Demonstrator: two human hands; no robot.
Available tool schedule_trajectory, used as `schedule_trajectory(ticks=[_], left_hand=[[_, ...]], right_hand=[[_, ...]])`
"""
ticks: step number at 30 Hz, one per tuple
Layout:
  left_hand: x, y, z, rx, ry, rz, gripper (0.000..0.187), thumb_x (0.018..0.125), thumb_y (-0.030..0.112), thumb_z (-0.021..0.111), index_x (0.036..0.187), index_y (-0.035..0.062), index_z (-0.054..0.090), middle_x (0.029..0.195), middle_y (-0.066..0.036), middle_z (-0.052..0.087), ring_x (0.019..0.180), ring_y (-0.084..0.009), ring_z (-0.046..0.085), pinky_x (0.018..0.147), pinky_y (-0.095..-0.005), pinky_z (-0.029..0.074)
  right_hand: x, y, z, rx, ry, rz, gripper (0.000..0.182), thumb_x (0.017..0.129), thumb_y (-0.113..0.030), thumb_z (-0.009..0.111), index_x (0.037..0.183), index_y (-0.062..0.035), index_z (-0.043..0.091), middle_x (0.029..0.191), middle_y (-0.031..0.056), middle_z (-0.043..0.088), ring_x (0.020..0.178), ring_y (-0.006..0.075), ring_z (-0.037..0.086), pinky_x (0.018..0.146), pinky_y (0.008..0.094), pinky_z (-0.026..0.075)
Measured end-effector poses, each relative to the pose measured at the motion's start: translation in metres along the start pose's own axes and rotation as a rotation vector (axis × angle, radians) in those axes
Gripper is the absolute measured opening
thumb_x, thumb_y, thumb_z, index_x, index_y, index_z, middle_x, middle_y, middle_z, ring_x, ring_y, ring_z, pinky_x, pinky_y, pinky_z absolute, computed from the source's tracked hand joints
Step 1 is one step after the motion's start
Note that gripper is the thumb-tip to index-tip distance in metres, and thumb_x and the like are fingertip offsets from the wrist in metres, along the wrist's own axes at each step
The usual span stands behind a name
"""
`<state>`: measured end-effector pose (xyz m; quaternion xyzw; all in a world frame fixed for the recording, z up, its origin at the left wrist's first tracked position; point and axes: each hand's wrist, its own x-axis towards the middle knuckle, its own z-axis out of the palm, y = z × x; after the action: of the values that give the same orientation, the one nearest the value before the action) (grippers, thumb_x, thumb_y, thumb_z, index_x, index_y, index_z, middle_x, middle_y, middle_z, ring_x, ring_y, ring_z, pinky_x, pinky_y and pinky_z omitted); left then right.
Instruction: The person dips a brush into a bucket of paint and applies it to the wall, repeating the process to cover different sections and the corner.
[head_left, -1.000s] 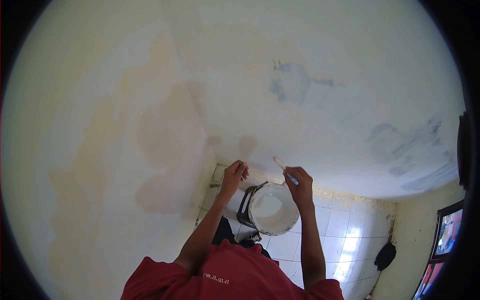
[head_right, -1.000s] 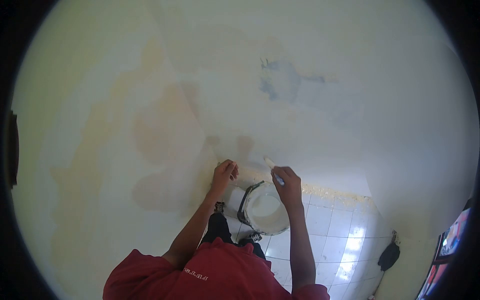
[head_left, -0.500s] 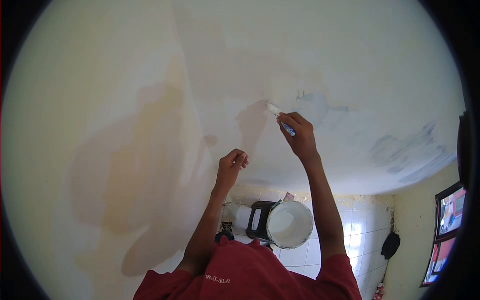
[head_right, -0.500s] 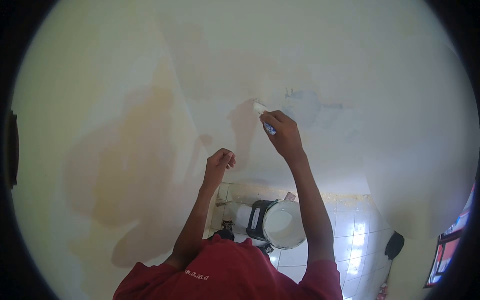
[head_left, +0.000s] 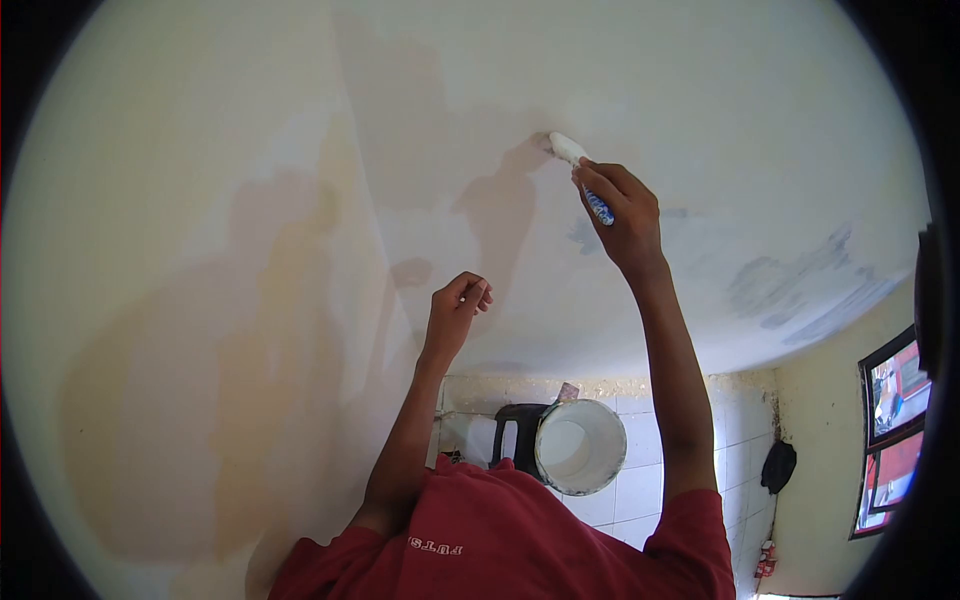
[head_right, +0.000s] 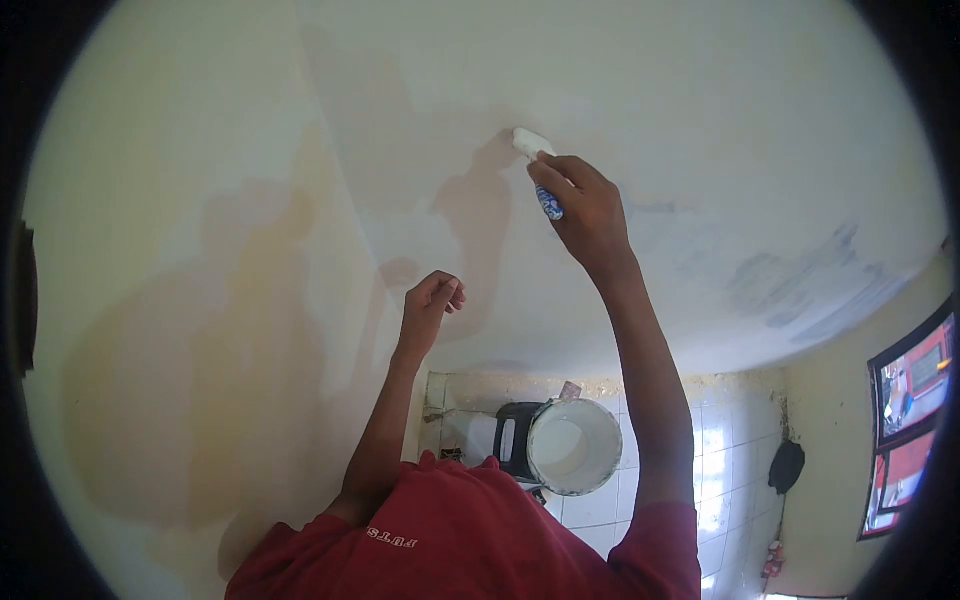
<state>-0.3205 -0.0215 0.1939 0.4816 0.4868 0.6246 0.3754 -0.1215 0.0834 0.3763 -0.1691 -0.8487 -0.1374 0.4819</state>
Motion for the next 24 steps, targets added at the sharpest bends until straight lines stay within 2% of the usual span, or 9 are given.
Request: schedule_trajectory(ticks=[5, 12, 14, 17, 24], left_hand=[[0.004, 0.001, 0.004, -0.016, 0.016, 0.016, 0.021, 0.101, 0.018, 0.055, 0.09, 0.0032, 0.064, 0.076, -0.002, 0.064, 0.071, -0.0082, 0.059, 0.066, -0.025, 0.047], [0.007, 0.01, 0.011, -0.054, 0.034, 0.032, 0.02, 0.101, 0.018, 0.055, 0.09, 0.0035, 0.064, 0.076, -0.002, 0.064, 0.071, -0.0084, 0.058, 0.067, -0.0249, 0.047], [0.009, 0.012, 0.015, -0.073, 0.027, 0.041, 0.02, 0.101, 0.018, 0.055, 0.091, 0.0034, 0.064, 0.076, -0.002, 0.064, 0.071, -0.0084, 0.058, 0.067, -0.025, 0.047], [0.011, 0.011, 0.02, -0.083, 0.019, 0.031, 0.02, 0.101, 0.018, 0.055, 0.091, 0.0032, 0.064, 0.076, -0.002, 0.064, 0.071, -0.0085, 0.058, 0.067, -0.025, 0.047], [0.013, 0.015, 0.027, -0.049, -0.014, 0.034, 0.019, 0.101, 0.017, 0.055, 0.091, 0.0031, 0.064, 0.076, -0.002, 0.064, 0.071, -0.0083, 0.058, 0.067, -0.0249, 0.047]], right_hand=[[0.002, -0.001, -0.006, -0.049, 0.096, -0.074, 0.031, 0.074, 0.004, 0.071, 0.104, -0.0056, 0.067, 0.102, 0.0134, 0.069, 0.089, 0.0285, 0.07, 0.07, 0.0361, 0.059], [-0.022, -0.006, -0.016, -0.112, 0.103, -0.178, 0.031, 0.074, 0.002, 0.071, 0.105, -0.0038, 0.068, 0.103, 0.0174, 0.067, 0.089, 0.0295, 0.07, 0.07, 0.0361, 0.058], [-0.046, 0.001, -0.005, -0.11, -0.033, -0.162, 0.031, 0.074, 0.0, 0.069, 0.105, -0.0035, 0.067, 0.106, 0.0186, 0.066, 0.092, 0.0311, 0.069, 0.07, 0.0367, 0.058], [-0.08, 0.007, 0.013, -0.062, -0.12, -0.125, 0.032, 0.074, -0.001, 0.068, 0.106, -0.0039, 0.066, 0.112, 0.0187, 0.064, 0.095, 0.0313, 0.068, 0.071, 0.0369, 0.058], [-0.121, -0.008, 0.019, 0.019, -0.255, -0.032, 0.033, 0.072, 0.001, 0.07, 0.105, -0.002, 0.067, 0.108, 0.0181, 0.066, 0.091, 0.0314, 0.069, 0.072, 0.0386, 0.058]])
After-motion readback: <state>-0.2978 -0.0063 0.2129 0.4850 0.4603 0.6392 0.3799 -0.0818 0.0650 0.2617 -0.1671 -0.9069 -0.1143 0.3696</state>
